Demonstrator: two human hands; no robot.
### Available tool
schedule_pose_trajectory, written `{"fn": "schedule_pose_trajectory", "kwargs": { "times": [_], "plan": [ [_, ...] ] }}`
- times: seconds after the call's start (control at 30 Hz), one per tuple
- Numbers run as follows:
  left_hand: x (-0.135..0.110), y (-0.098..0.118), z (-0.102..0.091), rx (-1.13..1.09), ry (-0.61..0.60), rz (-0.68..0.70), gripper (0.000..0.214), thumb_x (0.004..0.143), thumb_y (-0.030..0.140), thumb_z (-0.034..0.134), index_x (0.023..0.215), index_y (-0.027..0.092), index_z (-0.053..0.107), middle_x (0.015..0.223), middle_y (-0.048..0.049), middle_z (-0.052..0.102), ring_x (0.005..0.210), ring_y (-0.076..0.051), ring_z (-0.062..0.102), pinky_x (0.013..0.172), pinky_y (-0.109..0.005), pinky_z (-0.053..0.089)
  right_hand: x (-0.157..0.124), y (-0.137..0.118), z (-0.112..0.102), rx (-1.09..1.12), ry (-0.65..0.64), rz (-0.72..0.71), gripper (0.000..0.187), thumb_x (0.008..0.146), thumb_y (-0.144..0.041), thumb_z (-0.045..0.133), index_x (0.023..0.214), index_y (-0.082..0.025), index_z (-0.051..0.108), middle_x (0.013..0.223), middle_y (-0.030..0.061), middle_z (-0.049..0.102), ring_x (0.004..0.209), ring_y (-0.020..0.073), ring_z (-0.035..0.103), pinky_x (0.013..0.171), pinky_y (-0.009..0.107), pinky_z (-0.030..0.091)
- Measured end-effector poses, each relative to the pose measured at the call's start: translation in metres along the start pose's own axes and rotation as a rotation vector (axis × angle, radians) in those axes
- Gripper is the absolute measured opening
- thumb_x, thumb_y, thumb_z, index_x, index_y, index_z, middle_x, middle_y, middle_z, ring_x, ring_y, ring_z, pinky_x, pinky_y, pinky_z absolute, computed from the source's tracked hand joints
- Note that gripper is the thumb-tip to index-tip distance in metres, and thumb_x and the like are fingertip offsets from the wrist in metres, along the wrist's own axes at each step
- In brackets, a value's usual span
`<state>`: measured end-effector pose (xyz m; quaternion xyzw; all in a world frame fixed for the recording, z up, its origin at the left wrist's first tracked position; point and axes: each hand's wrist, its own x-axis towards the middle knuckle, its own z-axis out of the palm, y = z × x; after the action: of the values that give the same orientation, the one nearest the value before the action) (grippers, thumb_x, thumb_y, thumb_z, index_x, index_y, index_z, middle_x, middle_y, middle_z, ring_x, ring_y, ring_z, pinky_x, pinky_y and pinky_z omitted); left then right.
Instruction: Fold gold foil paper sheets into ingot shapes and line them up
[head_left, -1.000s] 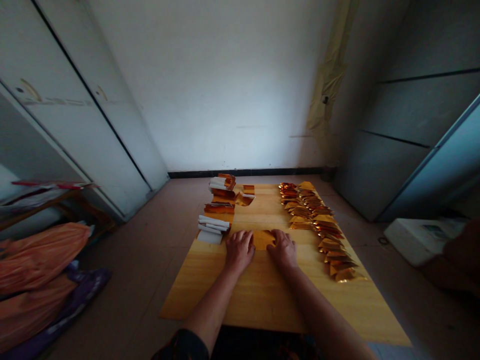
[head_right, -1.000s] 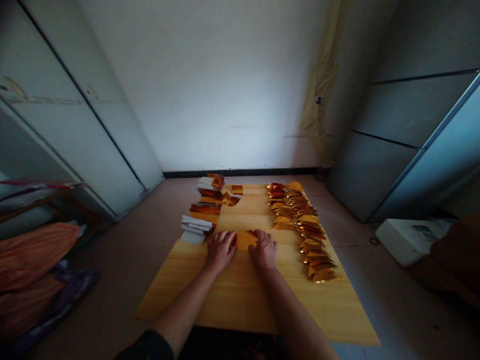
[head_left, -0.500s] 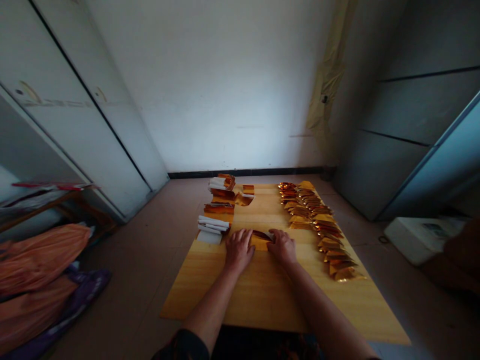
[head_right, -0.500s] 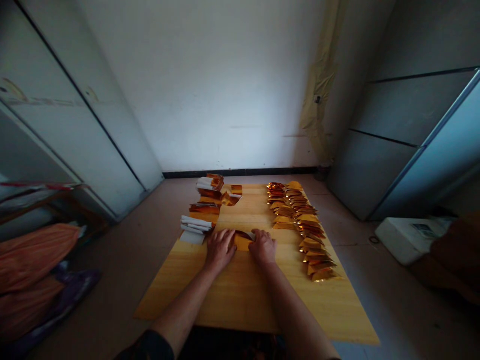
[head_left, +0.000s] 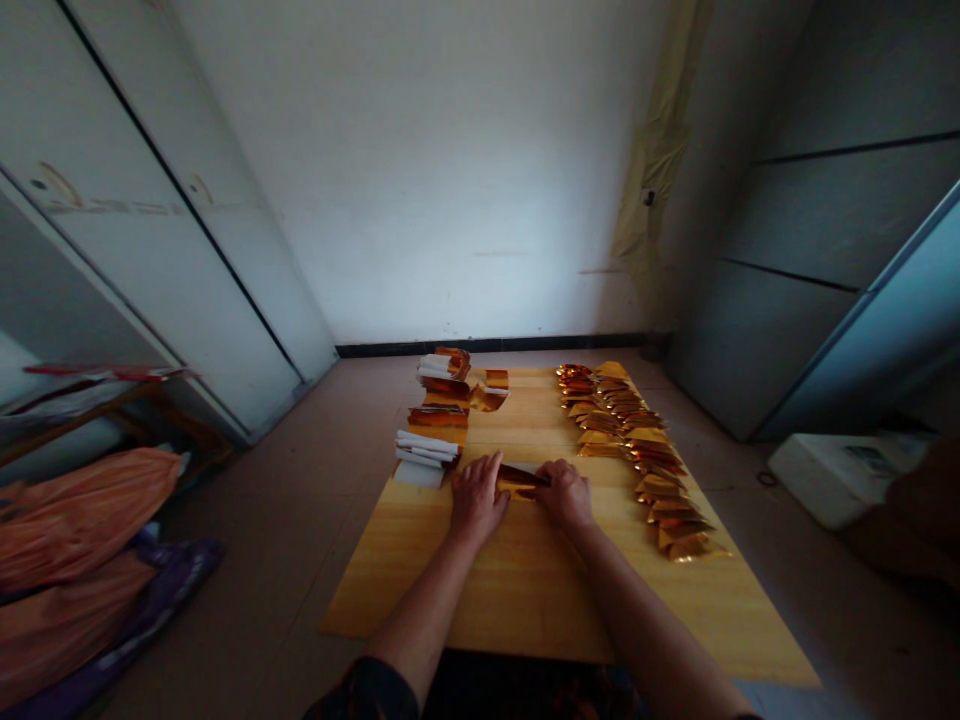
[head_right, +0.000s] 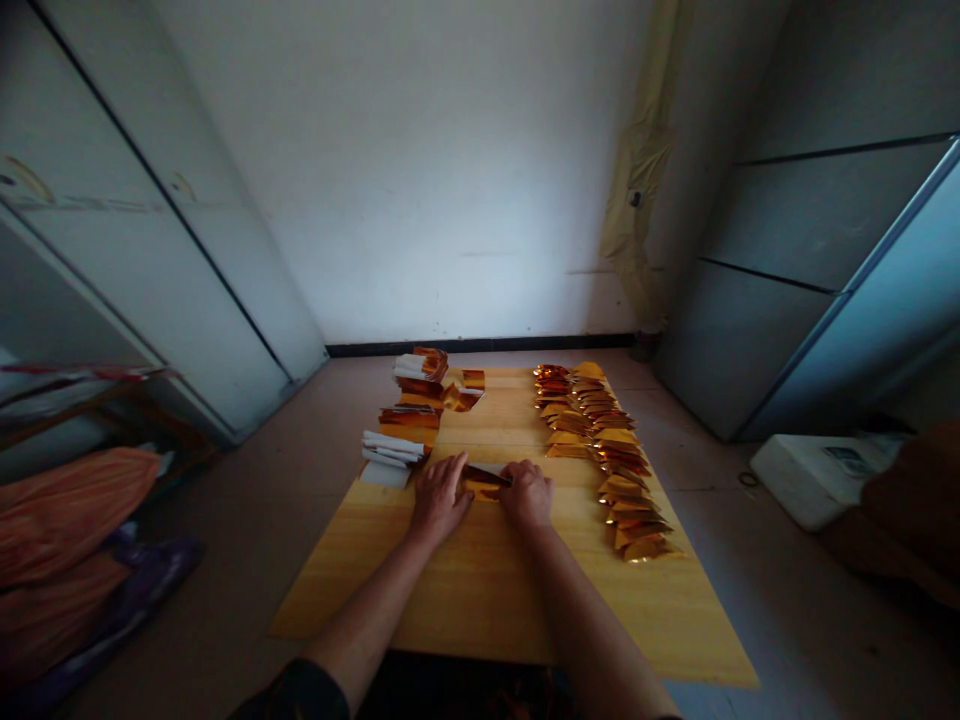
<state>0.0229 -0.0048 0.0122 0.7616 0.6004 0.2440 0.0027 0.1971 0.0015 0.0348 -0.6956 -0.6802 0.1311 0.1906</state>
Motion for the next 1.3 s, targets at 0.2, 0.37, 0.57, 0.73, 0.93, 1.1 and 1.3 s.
{"fn": "schedule_pose_trajectory", "kwargs": {
  "times": [0.2,0.37,0.57,0.73,0.93,1.1,1.3],
  "plan": [
    [-0.001,-0.001,0.001,-0.030,0.054,0.041,0.071,0.073,0.020,0.063,0.137,0.024,0.034,0.123,-0.0085,0.055,0.115,-0.025,0.046,0.097,-0.042,0.035,0.000,0.003,0.005,-0.005,0.033,-0.034,0.012,0.073,-0.019,0.058,0.083,-0.023,0.065,0.090,0.0006,0.064,0.090,0.0158,0.055,0.067,0.025,0.030],
    [-0.001,-0.002,0.001,-0.026,0.075,0.043,0.073,0.072,0.020,0.064,0.138,0.024,0.033,0.118,-0.0083,0.057,0.111,-0.025,0.048,0.095,-0.042,0.037,0.000,0.004,0.008,0.007,0.047,-0.032,0.011,0.073,-0.019,0.058,0.081,-0.023,0.064,0.090,-0.0001,0.064,0.088,0.0152,0.055,0.066,0.024,0.029],
    [-0.001,-0.002,0.002,-0.036,0.082,0.060,0.066,0.072,0.019,0.064,0.133,0.024,0.039,0.117,-0.0080,0.057,0.112,-0.025,0.048,0.096,-0.043,0.036,0.000,0.003,0.006,0.015,0.040,-0.037,0.010,0.074,-0.019,0.058,0.080,-0.023,0.065,0.089,-0.0002,0.064,0.088,0.0147,0.054,0.066,0.024,0.028],
    [-0.001,-0.001,0.000,-0.046,0.067,0.044,0.064,0.073,0.019,0.063,0.132,0.024,0.040,0.116,-0.0080,0.057,0.112,-0.025,0.048,0.096,-0.043,0.037,-0.001,0.001,0.003,0.007,0.015,-0.029,0.011,0.074,-0.020,0.057,0.081,-0.023,0.065,0.090,0.0005,0.063,0.090,0.0153,0.054,0.068,0.024,0.030],
    [0.000,0.000,-0.002,-0.051,0.039,0.024,0.062,0.074,0.020,0.062,0.131,0.024,0.041,0.119,-0.0075,0.057,0.113,-0.024,0.048,0.098,-0.042,0.036,0.002,0.001,-0.001,0.018,-0.010,0.004,0.039,0.068,-0.019,0.057,0.107,-0.024,0.061,0.113,0.0042,0.059,0.102,0.0190,0.052,0.075,0.026,0.035],
    [0.000,-0.001,-0.001,-0.049,0.027,0.022,0.063,0.074,0.021,0.062,0.133,0.024,0.040,0.119,-0.0072,0.057,0.114,-0.024,0.047,0.098,-0.041,0.036,0.011,-0.004,-0.004,-0.047,-0.104,0.032,0.058,0.066,-0.021,0.057,0.124,-0.025,0.052,0.118,0.0074,0.057,0.108,0.0233,0.051,0.080,0.032,0.039],
    [0.001,0.000,-0.005,-0.068,0.014,0.081,0.051,0.076,0.020,0.061,0.125,0.027,0.051,0.119,-0.0047,0.058,0.112,-0.023,0.047,0.096,-0.040,0.037,0.016,-0.009,-0.007,-0.096,-0.149,0.069,0.042,0.069,-0.026,0.057,0.111,-0.024,0.061,0.108,0.0087,0.063,0.101,0.0244,0.056,0.077,0.032,0.040]
  ]
}}
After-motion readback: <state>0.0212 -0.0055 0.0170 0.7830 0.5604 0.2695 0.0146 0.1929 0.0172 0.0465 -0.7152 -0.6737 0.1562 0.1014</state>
